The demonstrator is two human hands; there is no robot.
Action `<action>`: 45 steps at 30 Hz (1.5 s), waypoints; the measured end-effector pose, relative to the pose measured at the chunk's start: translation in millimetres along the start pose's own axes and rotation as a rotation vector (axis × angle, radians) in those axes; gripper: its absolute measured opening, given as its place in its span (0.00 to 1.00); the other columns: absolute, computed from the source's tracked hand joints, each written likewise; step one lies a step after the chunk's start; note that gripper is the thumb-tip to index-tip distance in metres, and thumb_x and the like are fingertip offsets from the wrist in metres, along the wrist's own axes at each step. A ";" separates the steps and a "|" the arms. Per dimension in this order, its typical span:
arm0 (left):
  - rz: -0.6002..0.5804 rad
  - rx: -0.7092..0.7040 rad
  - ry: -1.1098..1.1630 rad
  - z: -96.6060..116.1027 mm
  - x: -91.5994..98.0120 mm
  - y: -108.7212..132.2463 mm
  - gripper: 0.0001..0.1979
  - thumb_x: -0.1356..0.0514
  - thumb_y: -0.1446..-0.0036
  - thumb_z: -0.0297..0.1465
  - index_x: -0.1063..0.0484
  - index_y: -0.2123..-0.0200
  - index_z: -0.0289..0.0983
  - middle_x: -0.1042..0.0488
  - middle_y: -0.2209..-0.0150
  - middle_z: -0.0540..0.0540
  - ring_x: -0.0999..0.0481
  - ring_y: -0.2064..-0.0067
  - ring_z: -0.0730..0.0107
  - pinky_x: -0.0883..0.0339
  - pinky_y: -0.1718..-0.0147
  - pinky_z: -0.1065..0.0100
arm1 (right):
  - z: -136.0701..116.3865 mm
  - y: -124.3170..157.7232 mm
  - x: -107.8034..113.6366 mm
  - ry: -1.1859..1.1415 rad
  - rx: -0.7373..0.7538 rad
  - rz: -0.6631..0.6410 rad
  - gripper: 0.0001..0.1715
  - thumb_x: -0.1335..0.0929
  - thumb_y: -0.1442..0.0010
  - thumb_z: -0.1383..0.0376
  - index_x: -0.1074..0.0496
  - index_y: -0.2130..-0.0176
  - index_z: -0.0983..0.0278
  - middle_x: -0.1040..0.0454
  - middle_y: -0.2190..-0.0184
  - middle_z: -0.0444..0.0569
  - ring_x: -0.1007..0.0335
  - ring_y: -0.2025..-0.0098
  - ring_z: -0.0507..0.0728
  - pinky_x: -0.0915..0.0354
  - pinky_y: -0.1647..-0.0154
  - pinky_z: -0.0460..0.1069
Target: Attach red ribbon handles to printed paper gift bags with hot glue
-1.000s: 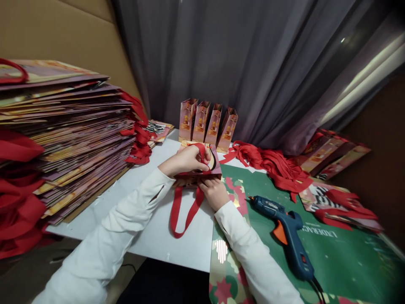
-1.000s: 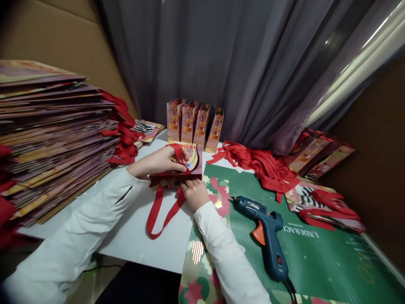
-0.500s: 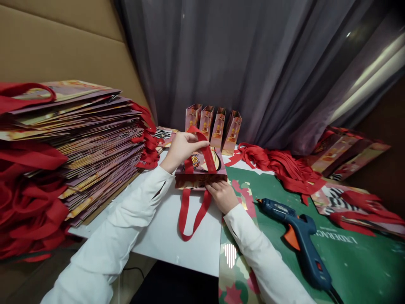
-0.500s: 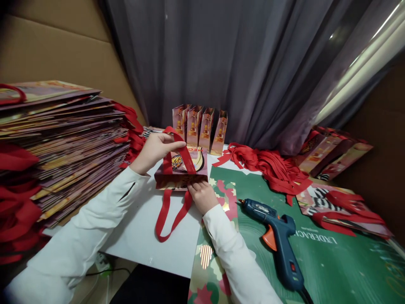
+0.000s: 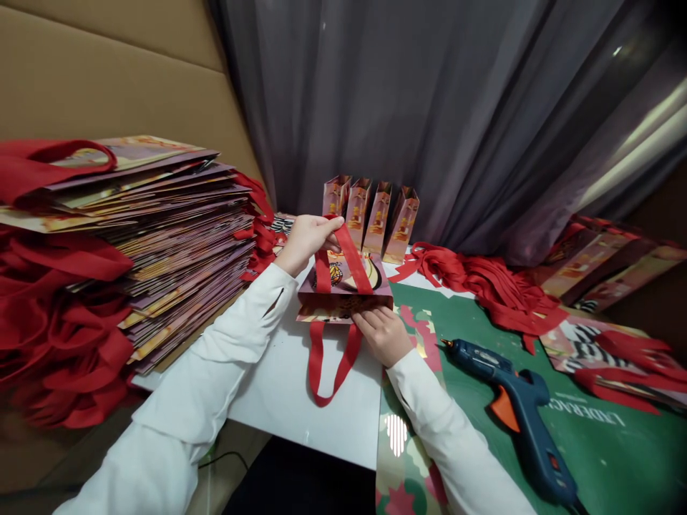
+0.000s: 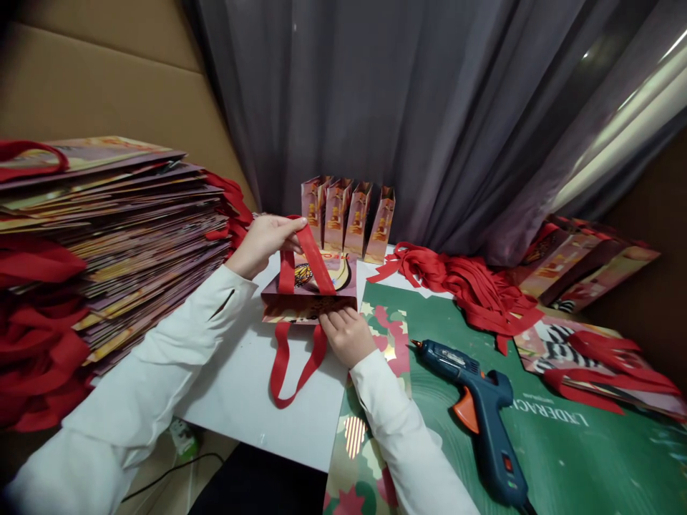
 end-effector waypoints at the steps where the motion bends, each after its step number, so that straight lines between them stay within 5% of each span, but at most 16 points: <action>1: 0.000 -0.001 -0.003 0.5 0.4 0.7 0.16 0.38 0.45 0.37 0.28 0.79 0.32 0.25 0.82 0.47 0.26 0.82 0.73 0.29 0.77 0.73 | -0.3 -0.3 0.9 -0.002 0.002 0.011 0.15 0.40 0.35 0.75 0.24 0.60 0.71 0.26 0.73 0.51 0.36 0.70 0.54 0.40 0.64 0.50; 10: -0.068 -0.076 -0.337 -0.5 -6.6 -13.2 0.21 0.50 0.37 0.39 0.27 0.75 0.33 0.22 0.76 0.45 0.23 0.76 0.70 0.28 0.71 0.70 | 1.7 0.3 0.2 -0.005 -0.019 0.016 0.15 0.40 0.34 0.74 0.25 0.59 0.69 0.25 0.70 0.51 0.36 0.69 0.55 0.41 0.63 0.51; 15: -0.069 -0.194 -0.620 0.2 3.1 14.8 0.13 0.40 0.46 0.34 0.27 0.81 0.36 0.24 0.78 0.45 0.23 0.68 0.62 0.31 0.63 0.66 | 10.9 -0.8 3.9 0.058 -0.139 0.012 0.15 0.40 0.36 0.73 0.26 0.56 0.69 0.23 0.62 0.55 0.36 0.63 0.58 0.42 0.57 0.53; 16: -0.053 -0.267 -0.678 3.5 8.5 29.1 0.12 0.42 0.44 0.34 0.25 0.77 0.36 0.23 0.74 0.45 0.23 0.65 0.62 0.32 0.61 0.65 | 13.6 -1.3 5.0 0.075 -0.167 0.008 0.16 0.39 0.37 0.74 0.26 0.56 0.69 0.23 0.62 0.55 0.37 0.62 0.59 0.43 0.56 0.54; 20: -0.188 -1.070 -1.037 17.5 7.3 120.6 0.15 0.49 0.38 0.28 0.26 0.53 0.36 0.22 0.55 0.42 0.25 0.53 0.62 0.35 0.53 0.62 | 22.4 -4.5 10.4 0.103 -0.236 -0.020 0.19 0.37 0.44 0.75 0.26 0.55 0.68 0.25 0.63 0.55 0.39 0.62 0.60 0.45 0.53 0.55; 22: -0.063 -1.461 -1.134 11.2 16.9 164.6 0.15 0.47 0.39 0.26 0.27 0.52 0.39 0.22 0.58 0.45 0.26 0.55 0.63 0.38 0.51 0.60 | 25.7 -6.9 14.1 0.092 -0.264 -0.029 0.23 0.36 0.47 0.75 0.26 0.52 0.68 0.25 0.62 0.54 0.39 0.62 0.60 0.45 0.54 0.54; 24: -0.037 -1.628 -1.262 -7.2 17.6 184.4 0.13 0.47 0.38 0.25 0.26 0.53 0.40 0.21 0.58 0.48 0.26 0.55 0.67 0.40 0.51 0.62 | 27.6 -9.6 17.5 0.074 -0.293 -0.034 0.25 0.36 0.48 0.75 0.26 0.50 0.67 0.25 0.62 0.53 0.39 0.63 0.59 0.46 0.53 0.54; 28: -0.019 -1.442 -1.487 -32.6 2.4 166.5 0.16 0.49 0.36 0.20 0.26 0.53 0.36 0.22 0.52 0.47 0.28 0.49 0.69 0.42 0.51 0.63 | 20.2 -15.7 20.3 0.041 -0.280 -0.052 0.19 0.36 0.44 0.73 0.25 0.54 0.65 0.25 0.63 0.53 0.39 0.62 0.59 0.46 0.53 0.54; 33: 0.002 -1.284 -1.314 -34.4 -24.0 146.2 0.09 0.45 0.37 0.24 0.24 0.61 0.36 0.21 0.61 0.48 0.25 0.54 0.65 0.40 0.52 0.61 | 7.0 -16.9 15.7 0.032 -0.234 -0.100 0.17 0.36 0.42 0.73 0.26 0.53 0.65 0.25 0.61 0.53 0.38 0.60 0.59 0.48 0.51 0.55; 38: -0.078 -1.261 -1.201 -41.6 -46.5 144.9 0.07 0.43 0.37 0.25 0.25 0.59 0.35 0.22 0.68 0.49 0.26 0.66 0.67 0.37 0.61 0.62 | 15.2 -8.9 9.6 0.069 -0.297 -0.141 0.14 0.37 0.36 0.71 0.25 0.55 0.62 0.25 0.62 0.50 0.39 0.61 0.58 0.49 0.50 0.54; 45: -0.035 -1.153 -1.271 -38.8 -56.9 143.6 0.08 0.43 0.40 0.22 0.26 0.59 0.35 0.23 0.63 0.46 0.26 0.64 0.63 0.39 0.63 0.60 | 19.1 -7.2 9.5 0.156 -0.307 -0.104 0.12 0.37 0.35 0.69 0.24 0.61 0.62 0.25 0.65 0.49 0.41 0.62 0.57 0.49 0.52 0.55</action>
Point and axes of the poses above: each hand's wrist, its own y-axis away from the middle knuckle, its own x-axis out of the back of the hand, z = x × y, the point moved 8 cm from there along -y, towards the middle knuckle
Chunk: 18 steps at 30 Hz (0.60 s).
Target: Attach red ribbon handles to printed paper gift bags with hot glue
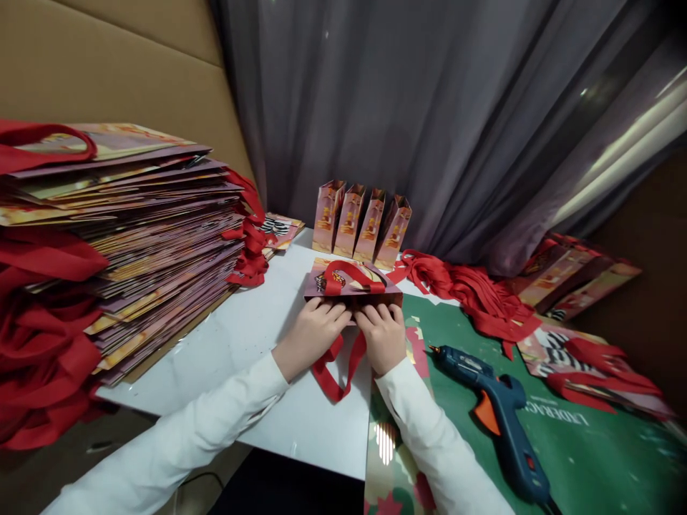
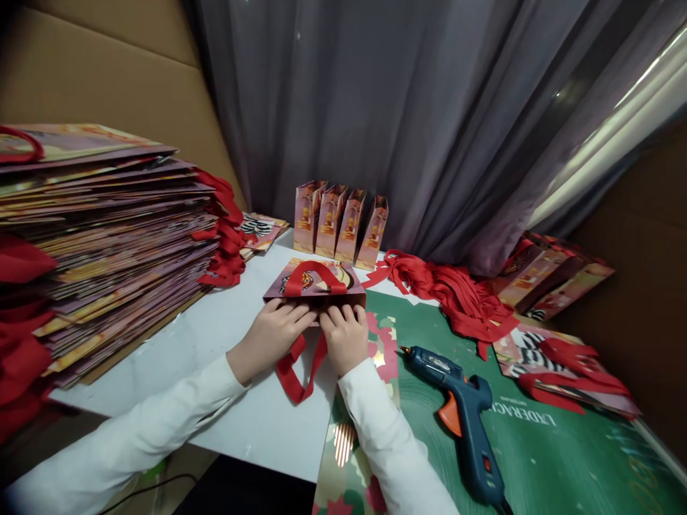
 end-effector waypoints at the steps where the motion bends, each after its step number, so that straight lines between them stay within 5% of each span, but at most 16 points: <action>1: -0.010 0.007 -0.002 -1.1 0.4 -0.1 0.09 0.43 0.40 0.22 0.26 0.59 0.34 0.23 0.63 0.46 0.26 0.64 0.63 0.39 0.63 0.60 | -0.2 -0.2 1.6 0.000 0.016 0.012 0.12 0.37 0.34 0.69 0.24 0.60 0.62 0.25 0.65 0.49 0.41 0.62 0.57 0.49 0.53 0.54; 11: 0.092 -0.163 0.008 -27.4 11.7 20.9 0.11 0.48 0.37 0.21 0.26 0.63 0.37 0.24 0.72 0.51 0.29 0.72 0.72 0.36 0.65 0.65 | 7.8 -0.4 11.1 -0.023 0.210 0.068 0.14 0.39 0.34 0.73 0.25 0.60 0.69 0.26 0.71 0.51 0.38 0.68 0.56 0.43 0.60 0.51; 18: 0.254 -0.240 -0.017 -29.8 19.9 29.0 0.08 0.46 0.38 0.21 0.28 0.64 0.36 0.25 0.75 0.53 0.31 0.77 0.75 0.34 0.66 0.67 | 5.9 -1.1 18.9 -0.007 0.197 0.136 0.16 0.40 0.33 0.73 0.25 0.64 0.67 0.31 0.78 0.46 0.40 0.74 0.53 0.45 0.64 0.49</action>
Point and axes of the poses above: each hand's wrist, its own y-axis away from the middle knuckle, its own x-axis out of the back of the hand, z = x × y, the point moved 8 cm from there along -y, towards the middle knuckle
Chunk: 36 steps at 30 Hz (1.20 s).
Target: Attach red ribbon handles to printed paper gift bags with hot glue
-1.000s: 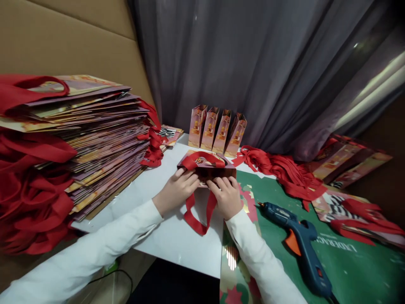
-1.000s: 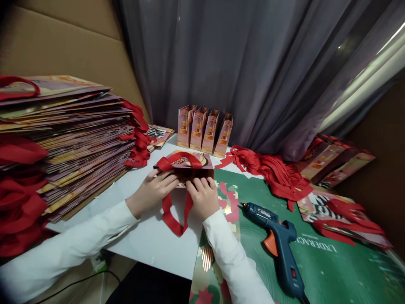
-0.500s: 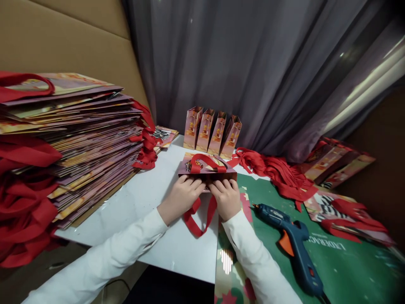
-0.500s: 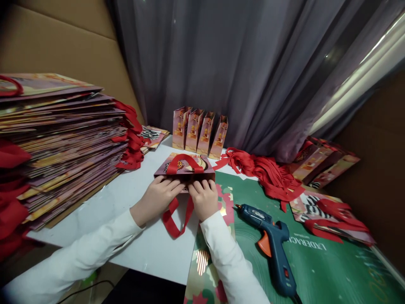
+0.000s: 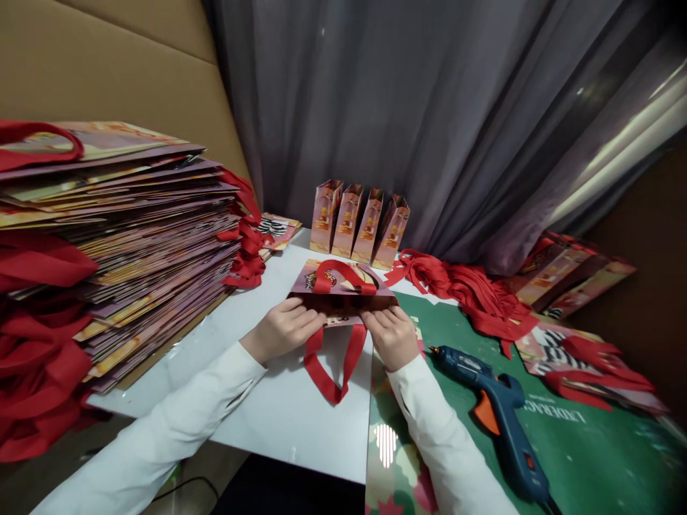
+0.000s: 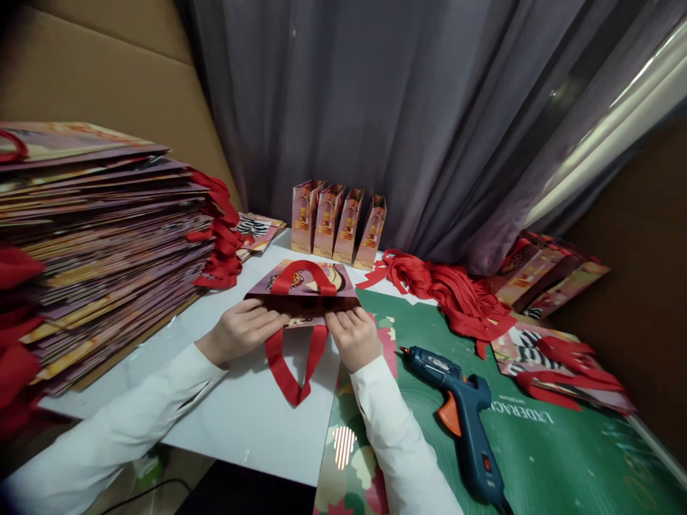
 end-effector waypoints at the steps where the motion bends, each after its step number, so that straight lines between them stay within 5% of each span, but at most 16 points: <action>1: -0.005 -0.019 0.000 0.3 -0.2 0.6 0.08 0.45 0.38 0.21 0.28 0.64 0.36 0.25 0.76 0.53 0.31 0.76 0.74 0.33 0.66 0.67 | -0.4 -0.2 0.5 0.011 0.005 -0.001 0.16 0.40 0.33 0.73 0.25 0.64 0.67 0.31 0.78 0.46 0.41 0.74 0.52 0.45 0.65 0.49; 10: -0.111 -0.008 0.209 -4.8 4.3 11.7 0.12 0.50 0.36 0.19 0.30 0.54 0.32 0.20 0.61 0.46 0.23 0.63 0.70 0.34 0.57 0.63 | -0.6 8.1 -10.7 -0.040 0.110 -0.109 0.17 0.42 0.33 0.74 0.25 0.58 0.70 0.26 0.68 0.52 0.38 0.65 0.56 0.41 0.59 0.51; 18: 0.075 0.070 0.196 -9.7 16.9 3.4 0.10 0.46 0.38 0.22 0.28 0.57 0.38 0.20 0.69 0.50 0.23 0.70 0.72 0.32 0.64 0.65 | 5.6 6.5 2.4 -0.140 -0.078 0.010 0.16 0.40 0.35 0.74 0.25 0.58 0.67 0.24 0.67 0.52 0.33 0.58 0.57 0.40 0.52 0.52; 23: -0.007 0.095 0.179 -10.8 12.0 -2.2 0.11 0.48 0.38 0.24 0.26 0.60 0.38 0.20 0.69 0.50 0.25 0.71 0.72 0.34 0.61 0.64 | -9.5 3.1 -2.6 -0.157 -0.112 -0.081 0.15 0.39 0.36 0.72 0.25 0.55 0.66 0.22 0.59 0.53 0.34 0.57 0.58 0.42 0.48 0.55; 29: -0.158 0.135 0.208 0.2 9.1 -15.5 0.14 0.48 0.37 0.26 0.26 0.54 0.37 0.21 0.58 0.45 0.25 0.62 0.65 0.38 0.57 0.59 | -14.6 4.0 2.2 -0.174 -0.125 -0.017 0.12 0.38 0.34 0.71 0.25 0.58 0.65 0.21 0.66 0.48 0.32 0.64 0.54 0.41 0.53 0.53; 36: -0.231 0.129 0.085 22.0 -4.9 -29.6 0.10 0.46 0.39 0.21 0.27 0.68 0.35 0.27 0.73 0.47 0.30 0.69 0.66 0.37 0.60 0.59 | -24.1 0.1 0.3 -0.136 -0.127 -0.115 0.14 0.39 0.33 0.71 0.26 0.57 0.64 0.23 0.65 0.50 0.34 0.63 0.56 0.42 0.55 0.53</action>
Point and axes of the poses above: each hand's wrist, its own y-axis away from the middle knuckle, its own x-axis out of the back of the hand, z = x × y, the point moved 8 cm from there along -y, towards the middle knuckle
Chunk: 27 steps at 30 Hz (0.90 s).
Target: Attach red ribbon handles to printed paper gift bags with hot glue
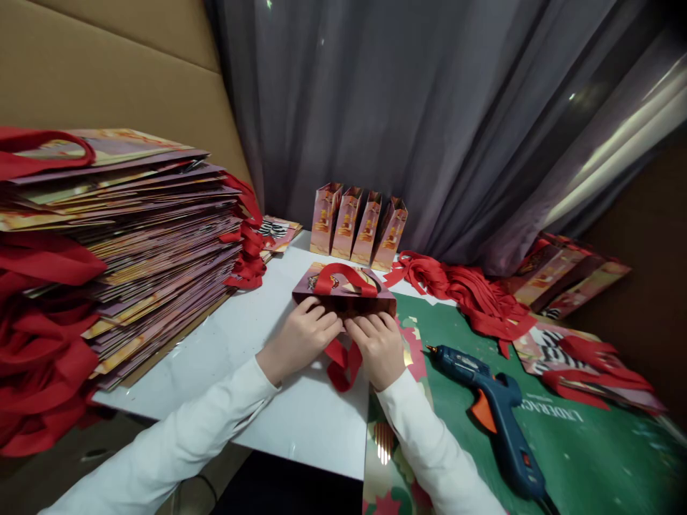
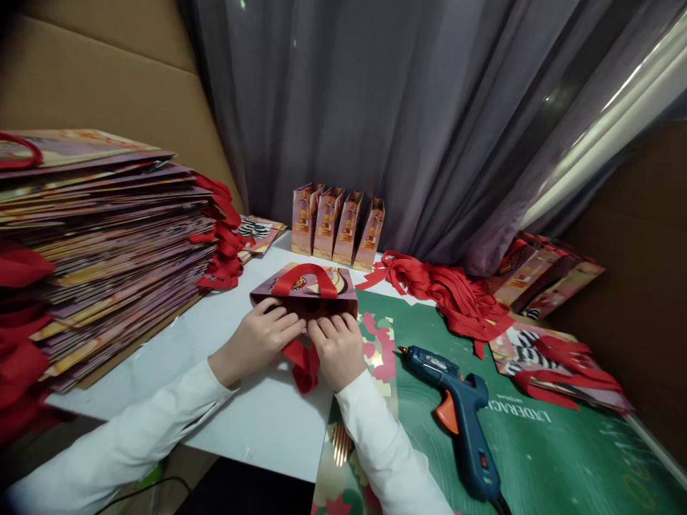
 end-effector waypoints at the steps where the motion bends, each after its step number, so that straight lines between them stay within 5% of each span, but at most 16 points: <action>1: 0.010 -0.018 -0.007 2.1 -1.0 -0.4 0.11 0.47 0.39 0.21 0.28 0.69 0.35 0.28 0.73 0.48 0.31 0.70 0.66 0.37 0.59 0.60 | -0.8 -0.5 0.3 0.000 -0.005 -0.021 0.13 0.39 0.33 0.70 0.26 0.57 0.64 0.23 0.64 0.50 0.34 0.63 0.56 0.43 0.55 0.53; 9: -0.065 -0.143 -0.008 11.0 -8.4 1.9 0.10 0.46 0.40 0.20 0.32 0.73 0.35 0.30 0.73 0.48 0.31 0.71 0.65 0.37 0.64 0.63 | -7.1 -0.6 4.9 0.007 0.041 0.011 0.17 0.40 0.31 0.67 0.28 0.68 0.64 0.28 0.73 0.47 0.40 0.67 0.55 0.46 0.59 0.53; 13: 0.017 0.029 0.095 1.5 2.2 3.1 0.11 0.50 0.37 0.23 0.29 0.66 0.35 0.26 0.71 0.48 0.30 0.71 0.67 0.40 0.62 0.60 | -10.2 0.9 4.6 0.056 0.058 0.040 0.16 0.41 0.32 0.69 0.28 0.67 0.64 0.29 0.73 0.47 0.41 0.68 0.55 0.46 0.58 0.53; 16: 0.025 0.097 0.167 -1.5 4.1 3.9 0.13 0.51 0.37 0.24 0.30 0.71 0.37 0.28 0.75 0.50 0.32 0.73 0.69 0.42 0.63 0.60 | -10.6 1.7 6.6 0.067 0.050 0.061 0.18 0.42 0.31 0.70 0.28 0.67 0.63 0.30 0.73 0.47 0.42 0.68 0.55 0.47 0.58 0.53; 23: 0.087 0.030 0.193 -2.1 10.6 -0.3 0.14 0.49 0.36 0.24 0.28 0.72 0.37 0.32 0.78 0.53 0.36 0.75 0.72 0.41 0.59 0.61 | -7.7 1.5 8.0 0.073 0.085 0.045 0.17 0.43 0.31 0.68 0.27 0.62 0.65 0.27 0.71 0.48 0.39 0.67 0.56 0.45 0.55 0.54; 27: 0.065 -0.001 0.129 -4.0 12.7 -3.6 0.14 0.50 0.35 0.23 0.27 0.69 0.36 0.29 0.73 0.51 0.34 0.71 0.71 0.40 0.58 0.63 | -5.8 3.9 17.4 0.007 0.060 0.149 0.15 0.42 0.31 0.70 0.27 0.57 0.66 0.22 0.62 0.50 0.35 0.63 0.54 0.44 0.52 0.53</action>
Point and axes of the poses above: each hand's wrist, its own y-axis away from the middle knuckle, its own x-axis out of the back of the hand, z = x × y, the point moved 8 cm from there along -y, towards the middle knuckle
